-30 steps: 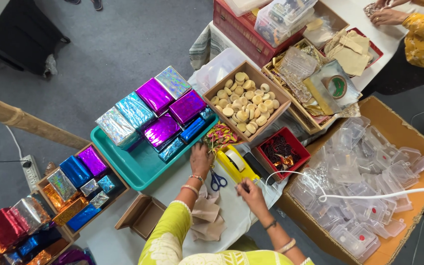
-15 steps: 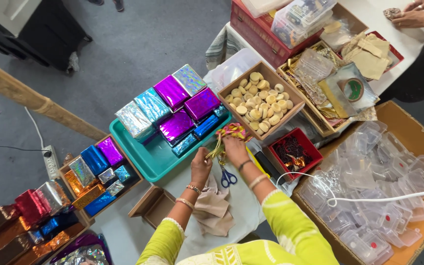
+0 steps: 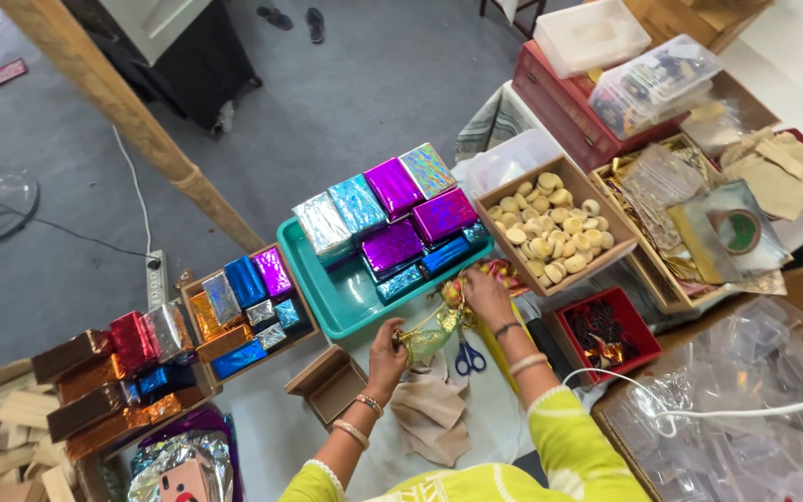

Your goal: Wrapping small wooden boxes in decorative shiny foil and organizing them in a tray.

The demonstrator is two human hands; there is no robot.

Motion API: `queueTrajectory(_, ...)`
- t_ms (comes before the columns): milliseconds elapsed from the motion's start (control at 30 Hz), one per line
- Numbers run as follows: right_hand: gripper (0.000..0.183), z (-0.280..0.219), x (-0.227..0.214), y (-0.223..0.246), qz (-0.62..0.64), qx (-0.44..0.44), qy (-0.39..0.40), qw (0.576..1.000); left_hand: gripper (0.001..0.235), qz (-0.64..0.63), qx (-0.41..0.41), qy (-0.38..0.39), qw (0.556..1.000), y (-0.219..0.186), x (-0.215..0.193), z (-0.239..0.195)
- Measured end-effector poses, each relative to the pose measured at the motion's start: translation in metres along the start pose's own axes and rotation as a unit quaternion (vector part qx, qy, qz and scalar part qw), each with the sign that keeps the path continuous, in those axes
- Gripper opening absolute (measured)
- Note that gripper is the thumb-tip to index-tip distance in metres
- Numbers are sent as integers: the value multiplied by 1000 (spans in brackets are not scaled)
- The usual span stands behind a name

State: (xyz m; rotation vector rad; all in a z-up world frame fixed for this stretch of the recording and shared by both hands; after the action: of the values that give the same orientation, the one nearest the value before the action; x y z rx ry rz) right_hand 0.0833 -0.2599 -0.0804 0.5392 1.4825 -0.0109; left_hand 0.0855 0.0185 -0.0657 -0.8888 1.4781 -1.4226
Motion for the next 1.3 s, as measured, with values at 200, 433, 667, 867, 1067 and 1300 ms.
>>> queueTrajectory(200, 30, -19, 57, 6, -61, -139, 79, 985, 63, 17, 0, 20, 1000, -12, -8, 5)
queueTrajectory(433, 15, 38, 72, -41, -193, -64, -24, 979, 67, -4, -18, 7, 1000, -29, -41, -23)
queueTrajectory(667, 15, 52, 79, -78, -181, 0, 8, 983, 48, 29, -72, -19, 997, -8, -68, -79)
queueTrajectory(867, 23, -18, -70, 23, 41, 55, 2, 998, 33, -30, -115, -40, 992, 11, -83, -112)
queueTrajectory(1067, 18, -81, -21, 40, 364, -15, -3, 931, 25, -58, -164, -62, 983, -16, -85, -112)
queueTrajectory(1300, 32, -155, -2, 129, 385, -91, 286, 873, 24, -96, -102, 3, 990, -30, -65, -103)
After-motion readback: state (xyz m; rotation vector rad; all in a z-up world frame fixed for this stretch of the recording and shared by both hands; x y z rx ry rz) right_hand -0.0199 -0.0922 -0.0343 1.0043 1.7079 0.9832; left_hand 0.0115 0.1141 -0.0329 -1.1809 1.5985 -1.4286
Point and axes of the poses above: each hand's wrist, its own z-axis towards the middle knuckle, its own x-axis out of the palm, y = z × x, the point moved 3 cm from there along z, towards the middle knuckle, and after that the axes turned 10 degrees about -z, right-handed, at the moved point
